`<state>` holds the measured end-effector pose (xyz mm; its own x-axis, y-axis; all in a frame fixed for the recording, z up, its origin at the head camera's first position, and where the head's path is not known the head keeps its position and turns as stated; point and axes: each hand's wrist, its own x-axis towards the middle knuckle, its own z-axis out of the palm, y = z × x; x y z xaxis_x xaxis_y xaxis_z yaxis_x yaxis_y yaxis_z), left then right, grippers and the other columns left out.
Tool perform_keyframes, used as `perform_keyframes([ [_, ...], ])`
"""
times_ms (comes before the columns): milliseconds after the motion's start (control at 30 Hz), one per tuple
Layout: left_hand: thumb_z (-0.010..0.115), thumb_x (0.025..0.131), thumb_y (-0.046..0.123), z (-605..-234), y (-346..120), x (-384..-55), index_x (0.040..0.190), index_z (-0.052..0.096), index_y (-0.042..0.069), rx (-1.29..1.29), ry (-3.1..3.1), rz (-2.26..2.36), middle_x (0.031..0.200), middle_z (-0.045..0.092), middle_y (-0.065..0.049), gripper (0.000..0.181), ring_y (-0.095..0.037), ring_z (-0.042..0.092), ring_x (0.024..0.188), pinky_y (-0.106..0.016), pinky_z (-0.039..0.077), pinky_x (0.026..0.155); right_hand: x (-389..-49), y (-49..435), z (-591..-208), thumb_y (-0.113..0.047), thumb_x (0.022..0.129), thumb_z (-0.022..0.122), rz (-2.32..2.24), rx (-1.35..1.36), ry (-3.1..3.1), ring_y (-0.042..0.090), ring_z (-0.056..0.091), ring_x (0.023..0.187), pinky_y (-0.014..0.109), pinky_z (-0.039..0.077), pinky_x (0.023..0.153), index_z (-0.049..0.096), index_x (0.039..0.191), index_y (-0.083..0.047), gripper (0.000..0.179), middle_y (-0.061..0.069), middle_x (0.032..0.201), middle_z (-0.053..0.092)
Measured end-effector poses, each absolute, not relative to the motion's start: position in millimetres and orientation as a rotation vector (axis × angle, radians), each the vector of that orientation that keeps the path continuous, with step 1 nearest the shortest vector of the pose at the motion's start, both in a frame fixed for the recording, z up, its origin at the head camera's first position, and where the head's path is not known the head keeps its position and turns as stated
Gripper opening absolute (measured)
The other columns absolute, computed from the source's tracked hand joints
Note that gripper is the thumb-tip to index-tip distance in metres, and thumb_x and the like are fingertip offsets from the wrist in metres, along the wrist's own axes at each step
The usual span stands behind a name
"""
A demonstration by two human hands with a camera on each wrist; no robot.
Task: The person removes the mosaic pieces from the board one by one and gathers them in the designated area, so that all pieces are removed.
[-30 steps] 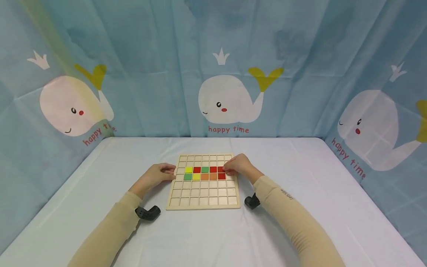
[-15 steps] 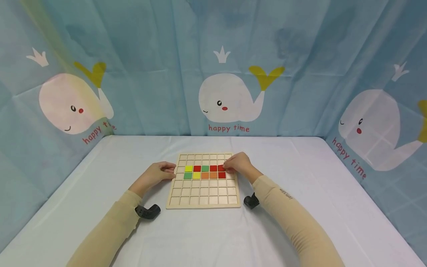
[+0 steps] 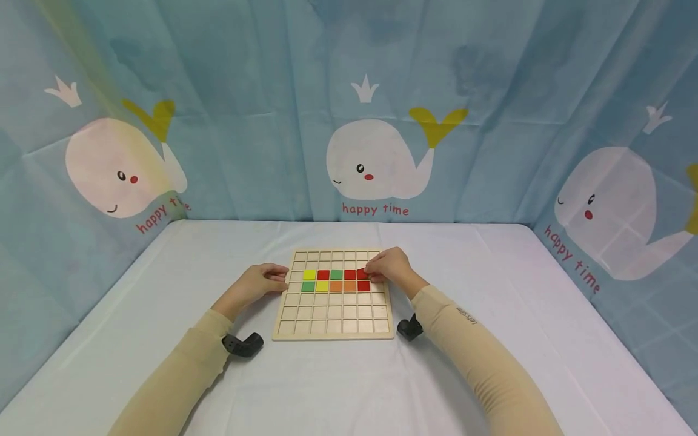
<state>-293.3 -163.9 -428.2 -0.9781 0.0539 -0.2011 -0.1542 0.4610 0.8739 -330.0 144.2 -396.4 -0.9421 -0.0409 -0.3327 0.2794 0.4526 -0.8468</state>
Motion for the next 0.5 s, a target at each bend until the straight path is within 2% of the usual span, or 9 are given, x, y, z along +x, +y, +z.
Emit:
perform_keyframes([
  [333,0.071,0.089,0.005,-427.0,-162.9,-292.5,0.131,0.060,0.000,-0.093,2.514,1.524,0.117,0.064,-0.014,0.044,-0.021,0.061,0.103,-0.024,0.054,0.081,-330.7,147.4,-400.3,-0.008,0.089,0.074,-1.528,0.216,2.375,0.007,0.068,0.060,0.021,0.058,0.063,0.071,0.105,0.006,0.022,0.013,0.093,0.076],
  [500,0.071,0.089,0.005,-427.1,-163.2,-292.5,0.132,0.060,0.000,-0.097,2.511,1.529,0.117,0.064,-0.014,0.045,-0.021,0.061,0.104,-0.024,0.054,0.081,-331.1,151.4,-401.2,-0.008,0.089,0.074,-1.530,0.232,2.375,0.007,0.069,0.062,0.022,0.058,0.065,0.071,0.109,0.007,0.025,0.019,0.105,0.073],
])
